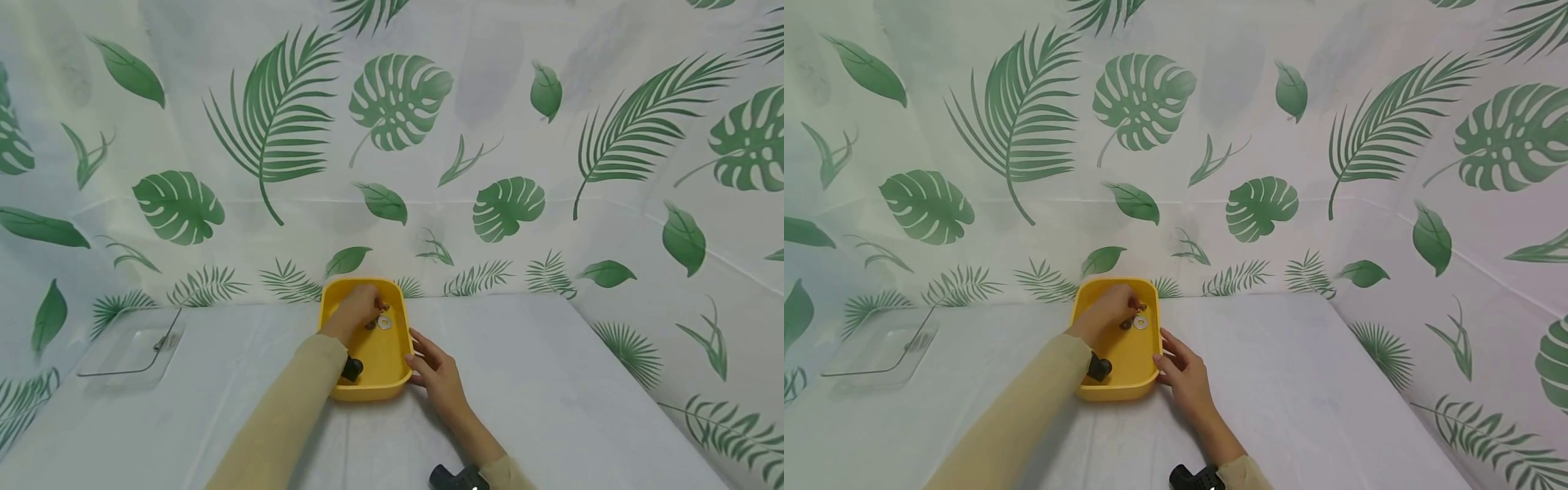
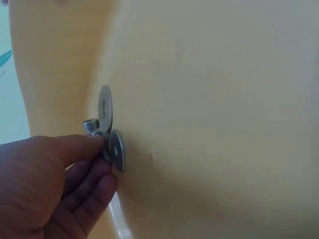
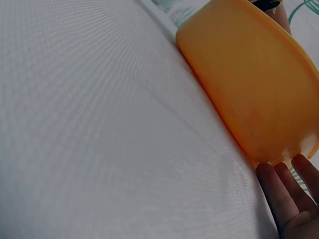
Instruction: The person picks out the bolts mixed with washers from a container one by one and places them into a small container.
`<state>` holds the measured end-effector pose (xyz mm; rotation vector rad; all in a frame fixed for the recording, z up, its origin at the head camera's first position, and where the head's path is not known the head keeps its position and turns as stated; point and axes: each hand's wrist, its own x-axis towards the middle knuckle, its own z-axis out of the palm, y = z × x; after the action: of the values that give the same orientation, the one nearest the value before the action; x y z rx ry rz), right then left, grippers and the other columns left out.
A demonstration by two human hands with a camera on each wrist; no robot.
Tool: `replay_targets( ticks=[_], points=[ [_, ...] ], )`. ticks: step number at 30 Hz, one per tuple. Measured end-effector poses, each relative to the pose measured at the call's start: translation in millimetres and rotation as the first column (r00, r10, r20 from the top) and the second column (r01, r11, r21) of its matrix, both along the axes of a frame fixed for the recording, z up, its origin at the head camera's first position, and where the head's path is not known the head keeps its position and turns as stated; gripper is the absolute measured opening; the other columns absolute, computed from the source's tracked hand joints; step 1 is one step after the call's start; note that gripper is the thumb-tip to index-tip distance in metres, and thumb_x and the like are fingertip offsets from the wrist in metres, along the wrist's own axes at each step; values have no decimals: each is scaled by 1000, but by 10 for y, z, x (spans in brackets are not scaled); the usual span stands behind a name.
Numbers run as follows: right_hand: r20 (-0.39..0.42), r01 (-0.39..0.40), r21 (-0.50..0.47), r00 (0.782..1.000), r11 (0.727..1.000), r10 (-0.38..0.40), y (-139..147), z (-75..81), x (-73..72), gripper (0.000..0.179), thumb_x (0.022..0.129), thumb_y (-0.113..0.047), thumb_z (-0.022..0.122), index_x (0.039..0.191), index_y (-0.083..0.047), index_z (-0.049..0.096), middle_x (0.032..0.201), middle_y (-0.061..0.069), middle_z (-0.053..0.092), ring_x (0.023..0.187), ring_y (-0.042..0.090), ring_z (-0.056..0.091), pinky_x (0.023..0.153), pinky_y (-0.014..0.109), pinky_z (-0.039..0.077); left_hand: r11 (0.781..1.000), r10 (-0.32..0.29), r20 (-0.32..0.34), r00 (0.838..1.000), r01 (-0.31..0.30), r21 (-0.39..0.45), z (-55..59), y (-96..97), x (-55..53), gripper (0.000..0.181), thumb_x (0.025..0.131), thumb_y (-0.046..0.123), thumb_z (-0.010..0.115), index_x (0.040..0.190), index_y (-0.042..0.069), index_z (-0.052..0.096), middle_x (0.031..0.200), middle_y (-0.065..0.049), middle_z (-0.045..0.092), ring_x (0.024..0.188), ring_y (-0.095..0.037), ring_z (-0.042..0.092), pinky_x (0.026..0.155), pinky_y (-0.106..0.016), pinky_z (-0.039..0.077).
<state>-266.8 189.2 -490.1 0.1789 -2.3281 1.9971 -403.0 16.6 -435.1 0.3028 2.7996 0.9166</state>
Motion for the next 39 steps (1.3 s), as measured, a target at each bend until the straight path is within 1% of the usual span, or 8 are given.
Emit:
replay_targets(
  ticks=[5, 12, 14, 21, 27, 33, 36, 39],
  points=[
    [-1, -7, -2, 1000, 1000, 7, 5, 21, -10, 49, 100, -21, 63, 148, -19, 53, 142, 19, 60, 125, 36, 63, 78, 29, 63, 1000, -2, 35, 999, 2, -2, 31, -4, -16, 12, 95, 3, 67, 107, 3, 69, 98, -10, 67, 76, -20, 62, 73, -26, 58],
    [-4, 9, -3, 1000, 1000, -9, 22, 25, -8, 49, 99, -20, 63, 147, -18, 54, 141, 19, 60, 123, 36, 64, 76, 29, 63, 990, -101, 11, 995, 102, -94, 84, 12, 4, 29, 95, -6, 58, 121, 3, 67, 114, -11, 68, 97, -23, 60, 93, -30, 56],
    [-9, 7, -9, 1000, 1000, -7, 15, 13, -16, 48, 100, -20, 63, 147, -17, 54, 141, 20, 60, 122, 36, 64, 76, 30, 63, 988, -122, -2, 993, 121, -96, 78, -9, 16, 30, 95, -7, 56, 122, 1, 67, 117, -12, 68, 97, -23, 59, 93, -30, 55],
    [-2, -22, -23, 1000, 999, 22, -34, -22, -21, 48, 100, -18, 61, 148, -15, 54, 142, 22, 59, 121, 37, 65, 76, 30, 63, 994, -90, 84, 992, 84, 75, 3, -164, 30, 22, 103, 1, 48, 115, -4, 66, 95, -13, 65, 68, -18, 54, 61, -22, 46],
    [-4, -1, -21, 1000, 1000, 1, -33, -12, -9, 47, 100, -19, 62, 146, -18, 55, 141, 21, 60, 122, 37, 65, 76, 31, 63, 976, -80, 85, 993, 60, 209, -5, -171, -18, 22, 105, 7, 49, 113, -5, 65, 82, -8, 54, 70, -16, 50, 63, -21, 43],
    [0, 4, -11, 1000, 1000, -4, -11, -15, -8, 47, 100, -20, 62, 146, -19, 55, 141, 21, 60, 122, 37, 65, 76, 30, 63, 929, -31, 141, 990, -23, 370, 9, -155, -38, 19, 102, 6, 56, 112, -5, 67, 86, -14, 63, 69, -18, 55, 64, -21, 50],
    [-5, 4, -9, 1000, 1000, -4, -3, -16, -4, 47, 100, -21, 62, 147, -19, 55, 141, 20, 60, 122, 37, 65, 76, 30, 63, 904, 0, 122, 992, -52, 423, 30, -146, -33, 18, 99, 6, 61, 108, -6, 71, 84, -19, 66, 65, -20, 56, 62, -22, 51],
    [1, 7, -13, 1000, 1000, -7, 4, -33, 7, 47, 100, -21, 62, 146, -19, 55, 141, 20, 60, 121, 36, 65, 76, 30, 63, 903, 37, 97, 995, -75, 422, 47, -138, -22, 19, 96, 8, 67, 110, -4, 74, 90, -17, 72, 69, -20, 62, 66, -21, 55]
  ],
)
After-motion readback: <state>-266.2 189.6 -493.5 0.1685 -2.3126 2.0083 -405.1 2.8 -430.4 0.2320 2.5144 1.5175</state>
